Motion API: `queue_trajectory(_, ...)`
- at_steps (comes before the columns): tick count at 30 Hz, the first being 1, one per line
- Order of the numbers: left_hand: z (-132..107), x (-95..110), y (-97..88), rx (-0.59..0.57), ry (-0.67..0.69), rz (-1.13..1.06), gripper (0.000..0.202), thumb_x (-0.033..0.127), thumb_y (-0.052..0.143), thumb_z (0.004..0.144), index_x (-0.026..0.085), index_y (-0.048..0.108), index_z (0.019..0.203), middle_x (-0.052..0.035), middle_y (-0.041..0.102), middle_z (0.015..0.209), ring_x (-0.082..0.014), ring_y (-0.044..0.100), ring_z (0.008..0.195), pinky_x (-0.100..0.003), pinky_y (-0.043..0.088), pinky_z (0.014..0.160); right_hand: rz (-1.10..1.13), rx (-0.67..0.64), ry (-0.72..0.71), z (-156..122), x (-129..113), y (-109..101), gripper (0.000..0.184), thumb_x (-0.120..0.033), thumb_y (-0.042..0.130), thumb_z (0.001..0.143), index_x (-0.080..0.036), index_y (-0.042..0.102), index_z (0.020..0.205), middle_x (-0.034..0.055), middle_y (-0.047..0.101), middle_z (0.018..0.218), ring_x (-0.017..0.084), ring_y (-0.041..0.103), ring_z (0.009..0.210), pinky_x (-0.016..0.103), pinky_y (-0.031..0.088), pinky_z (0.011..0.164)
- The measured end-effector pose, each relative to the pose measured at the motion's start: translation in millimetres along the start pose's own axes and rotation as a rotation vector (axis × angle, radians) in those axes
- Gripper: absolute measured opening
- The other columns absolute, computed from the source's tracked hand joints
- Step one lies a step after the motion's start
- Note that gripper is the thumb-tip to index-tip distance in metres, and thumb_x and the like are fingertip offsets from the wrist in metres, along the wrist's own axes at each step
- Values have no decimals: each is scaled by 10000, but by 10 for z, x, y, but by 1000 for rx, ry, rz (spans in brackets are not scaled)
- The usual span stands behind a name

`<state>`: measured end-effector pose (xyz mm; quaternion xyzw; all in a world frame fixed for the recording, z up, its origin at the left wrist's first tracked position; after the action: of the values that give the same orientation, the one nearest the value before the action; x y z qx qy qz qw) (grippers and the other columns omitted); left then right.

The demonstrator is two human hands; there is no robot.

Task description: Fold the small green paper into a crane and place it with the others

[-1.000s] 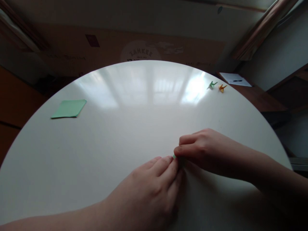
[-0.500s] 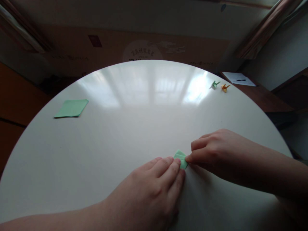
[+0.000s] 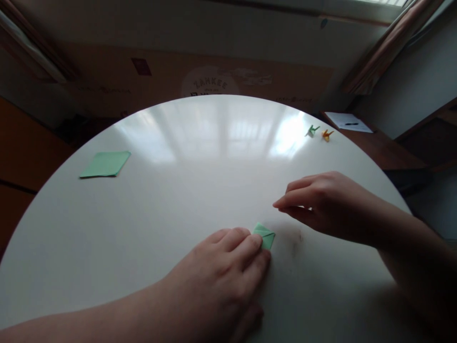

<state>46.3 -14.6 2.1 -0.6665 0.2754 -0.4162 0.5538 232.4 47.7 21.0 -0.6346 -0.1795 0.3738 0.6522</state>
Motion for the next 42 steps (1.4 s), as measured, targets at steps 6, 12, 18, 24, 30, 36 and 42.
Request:
queue_trajectory(6,43,-78,88,39,7,-38,528,443,583,897,170,538,1347,-125,595,1239,-323,536,1134,-513,430,1010,-56,85,89,43,69,56,166,-191,637,900,-258,782,943,-12,760,841,136,669,698,251,394,619)
queue_trajectory(12,37,-167,-11,294,43,-5,413,321,590,905,160,599,1285,-117,658,1125,-278,585,984,-442,499,881,-109,189,109,116,234,186,188,-209,649,895,-269,768,1028,9,771,947,202,693,868,291,478,697)
queue_trajectory(18,19,-408,-178,432,136,-38,235,107,532,916,196,699,1056,-51,721,1058,-209,607,978,-330,509,835,-6,399,128,189,457,388,344,-219,648,892,-225,693,1233,94,697,1202,271,622,1119,429,513,956)
queue_trajectory(24,103,-373,-35,310,260,19,232,162,531,936,223,707,1075,-37,730,1071,-197,616,957,-302,506,831,-48,508,166,232,484,502,320,-187,624,875,-201,720,1180,123,670,1212,290,590,1148,461,487,1016)
queue_trajectory(30,127,-226,2,309,76,205,159,190,539,905,181,698,920,-78,688,935,-227,587,865,-339,498,796,-82,548,208,211,374,450,307,-133,606,856,-191,732,1130,118,697,1137,285,600,1089,463,478,1000)
queue_trajectory(36,164,-238,-161,156,-159,199,193,169,493,917,183,668,837,-78,708,969,-243,627,947,-339,504,818,-47,537,208,235,380,451,291,-113,598,845,-189,742,1085,111,713,1093,267,627,1036,418,505,956)
queue_trajectory(42,233,-301,-273,170,-367,162,258,232,615,823,190,674,1070,-104,747,991,-291,700,874,-362,522,709,8,551,207,228,397,444,320,-89,599,834,-182,735,1109,119,715,1097,267,637,1031,423,511,952)
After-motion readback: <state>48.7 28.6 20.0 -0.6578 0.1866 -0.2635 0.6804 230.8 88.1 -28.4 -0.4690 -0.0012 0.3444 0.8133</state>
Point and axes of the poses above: each hand's wrist, its own z-axis towards the middle knuckle, its own y-axis out of the palm, x = y × z, the point moved 4 cm from there along z, towards the middle knuckle
